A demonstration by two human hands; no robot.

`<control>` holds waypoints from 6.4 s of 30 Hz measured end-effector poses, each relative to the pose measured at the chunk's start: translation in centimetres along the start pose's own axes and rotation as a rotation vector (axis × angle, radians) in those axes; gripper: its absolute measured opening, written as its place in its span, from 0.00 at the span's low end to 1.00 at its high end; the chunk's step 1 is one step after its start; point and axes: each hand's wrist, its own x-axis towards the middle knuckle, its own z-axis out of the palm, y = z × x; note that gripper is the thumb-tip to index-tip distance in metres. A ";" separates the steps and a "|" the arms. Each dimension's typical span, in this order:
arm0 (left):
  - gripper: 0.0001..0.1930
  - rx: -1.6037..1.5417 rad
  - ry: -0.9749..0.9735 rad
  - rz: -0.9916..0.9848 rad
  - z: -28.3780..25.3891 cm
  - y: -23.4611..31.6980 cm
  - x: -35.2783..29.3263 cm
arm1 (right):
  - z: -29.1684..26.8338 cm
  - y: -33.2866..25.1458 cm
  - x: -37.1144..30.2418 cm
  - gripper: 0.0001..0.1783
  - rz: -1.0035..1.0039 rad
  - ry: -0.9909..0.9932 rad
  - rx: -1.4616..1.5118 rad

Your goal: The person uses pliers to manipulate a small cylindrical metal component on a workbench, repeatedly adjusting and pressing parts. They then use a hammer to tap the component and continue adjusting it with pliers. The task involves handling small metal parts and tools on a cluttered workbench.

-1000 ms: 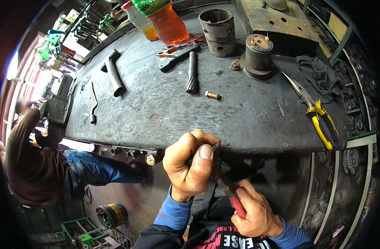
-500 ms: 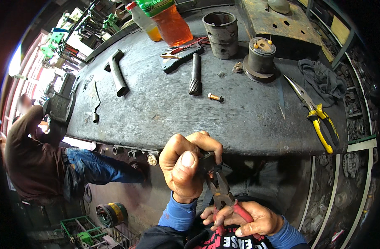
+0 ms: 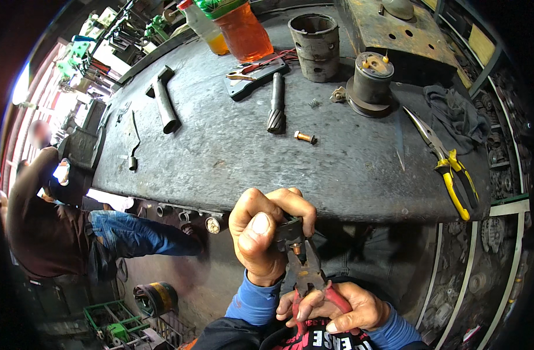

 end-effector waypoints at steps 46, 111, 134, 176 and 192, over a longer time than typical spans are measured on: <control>0.14 0.133 0.004 0.126 0.1 0.9 0.2 | 1.0 -1.6 -1.0 0.31 0.031 0.157 -0.145; 0.16 0.221 -0.003 0.058 1.0 0.5 0.2 | 1.2 -2.0 -0.9 0.31 0.035 0.184 -0.138; 0.14 0.363 -0.018 0.050 0.8 0.1 -0.2 | -0.4 -0.2 -0.9 0.12 -0.083 0.269 -0.429; 0.16 0.147 -0.064 0.095 1.1 0.2 -0.2 | -0.1 -0.9 -1.7 0.22 -0.012 0.050 -0.061; 0.10 0.659 -0.074 0.253 0.7 0.0 -0.6 | 2.2 0.4 0.3 0.18 -0.275 0.727 -1.424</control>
